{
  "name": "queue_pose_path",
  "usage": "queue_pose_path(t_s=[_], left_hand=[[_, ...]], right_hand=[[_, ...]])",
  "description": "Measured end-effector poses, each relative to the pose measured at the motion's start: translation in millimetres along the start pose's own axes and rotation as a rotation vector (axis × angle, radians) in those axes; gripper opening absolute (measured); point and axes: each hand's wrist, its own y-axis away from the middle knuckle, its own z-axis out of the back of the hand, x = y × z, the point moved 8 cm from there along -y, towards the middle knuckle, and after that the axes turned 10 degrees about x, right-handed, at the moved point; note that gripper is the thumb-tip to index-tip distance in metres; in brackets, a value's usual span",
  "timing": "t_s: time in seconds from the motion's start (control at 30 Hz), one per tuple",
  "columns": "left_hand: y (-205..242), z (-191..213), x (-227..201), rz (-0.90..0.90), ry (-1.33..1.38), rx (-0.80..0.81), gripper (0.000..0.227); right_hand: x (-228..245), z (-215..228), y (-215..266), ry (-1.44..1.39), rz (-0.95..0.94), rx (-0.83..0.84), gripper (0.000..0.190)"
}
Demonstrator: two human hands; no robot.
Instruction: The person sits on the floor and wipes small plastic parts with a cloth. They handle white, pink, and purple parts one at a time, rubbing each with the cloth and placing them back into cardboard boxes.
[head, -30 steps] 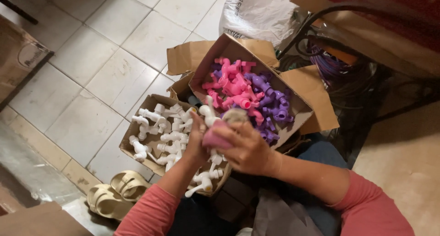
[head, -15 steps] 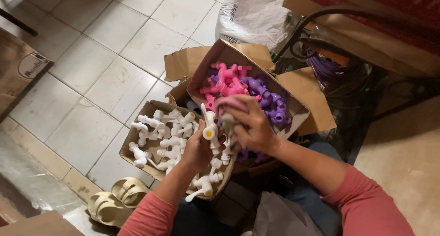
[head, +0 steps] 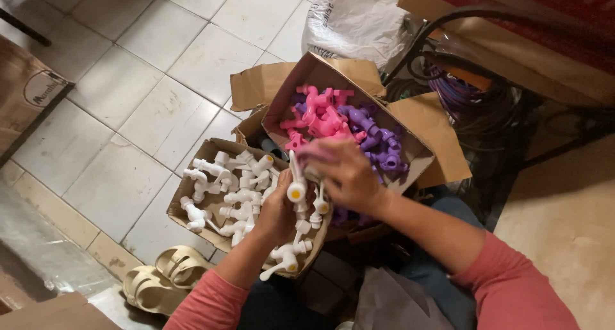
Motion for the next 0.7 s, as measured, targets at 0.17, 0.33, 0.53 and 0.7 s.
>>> queue_pose_path(t_s=[0.17,0.33,0.53,0.7], left_hand=[[1,-9,0,-0.001,-0.029,0.047,0.025],[8,-8,5,0.025,-0.109,0.038,0.026],[10,-21,-5,0.043,-0.092,0.01,0.026],[17,-31,-11,0.123,-0.186,-0.091,0.03]], right_hand=[[-10,14,8,-0.069,-0.051,-0.003,0.03],[-12,14,-1,0.006,-0.038,0.022,0.027],[-10,15,3,-0.104,0.06,0.117,0.021],[-24,15,5,-0.019,0.067,0.144,0.022]])
